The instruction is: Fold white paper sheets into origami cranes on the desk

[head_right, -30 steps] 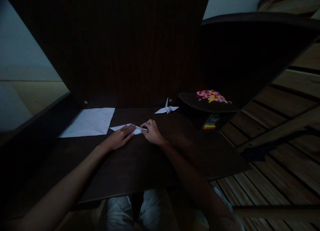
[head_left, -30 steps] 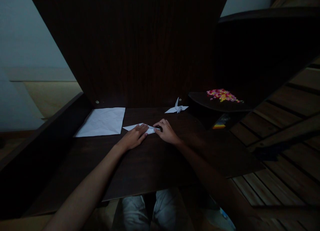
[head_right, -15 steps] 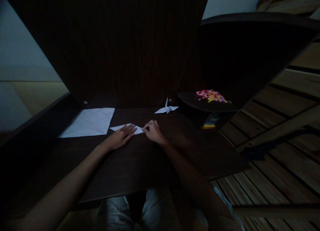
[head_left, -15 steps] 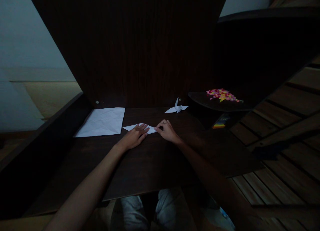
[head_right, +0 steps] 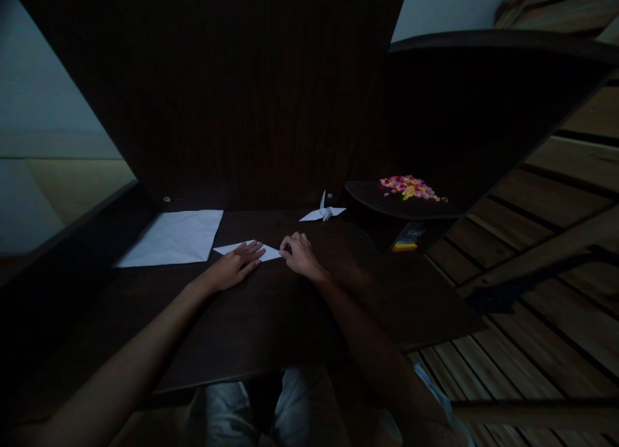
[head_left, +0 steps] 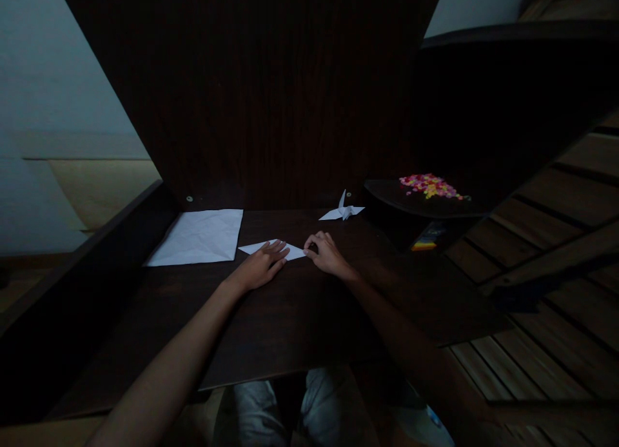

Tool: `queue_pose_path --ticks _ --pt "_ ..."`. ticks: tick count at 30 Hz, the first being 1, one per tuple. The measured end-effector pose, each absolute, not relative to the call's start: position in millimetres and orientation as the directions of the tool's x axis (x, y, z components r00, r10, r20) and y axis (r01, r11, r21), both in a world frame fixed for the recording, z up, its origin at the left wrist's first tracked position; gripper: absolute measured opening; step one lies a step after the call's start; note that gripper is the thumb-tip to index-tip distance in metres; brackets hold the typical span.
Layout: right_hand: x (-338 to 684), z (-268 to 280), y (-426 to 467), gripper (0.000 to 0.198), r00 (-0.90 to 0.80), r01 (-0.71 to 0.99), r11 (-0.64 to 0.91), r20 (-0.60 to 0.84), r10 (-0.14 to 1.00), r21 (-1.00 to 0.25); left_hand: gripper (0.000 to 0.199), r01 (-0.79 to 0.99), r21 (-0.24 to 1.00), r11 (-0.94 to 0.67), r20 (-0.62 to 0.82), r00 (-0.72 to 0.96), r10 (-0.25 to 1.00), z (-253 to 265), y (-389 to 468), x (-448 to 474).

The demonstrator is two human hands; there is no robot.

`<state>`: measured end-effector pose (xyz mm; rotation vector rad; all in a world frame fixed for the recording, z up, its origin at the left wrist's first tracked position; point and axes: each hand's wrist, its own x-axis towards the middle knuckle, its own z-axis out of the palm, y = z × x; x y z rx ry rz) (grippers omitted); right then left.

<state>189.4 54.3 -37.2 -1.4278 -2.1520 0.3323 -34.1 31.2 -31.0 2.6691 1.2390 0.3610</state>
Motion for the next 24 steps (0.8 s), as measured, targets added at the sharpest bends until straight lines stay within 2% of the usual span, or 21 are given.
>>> queue_pose_path --ticks 6,11,17,24 --pt "181.6 -32.5 44.7 0.032 -0.483 0.698 0.602 0.366 0.796 -0.388 0.050 0.724 0.262 -0.639 0.153 0.622 0.768 -32.4 31.5 -32.7" --pt "175.0 -39.7 41.5 0.041 -0.651 0.619 0.691 0.248 0.717 -0.373 0.051 0.718 0.265 -0.643 0.161 0.625 0.764 -36.1 33.3 -33.3" --pt "184.8 -36.8 44.7 0.042 -0.682 0.616 0.697 0.194 0.705 -0.367 0.056 0.751 0.239 -0.616 0.096 0.613 0.784 -36.5 35.3 -36.3" --pt "196.3 -32.4 44.6 0.030 -0.604 0.649 0.679 0.309 0.734 -0.344 0.057 0.806 0.192 -0.560 0.075 0.557 0.827 -35.6 34.9 -41.2"
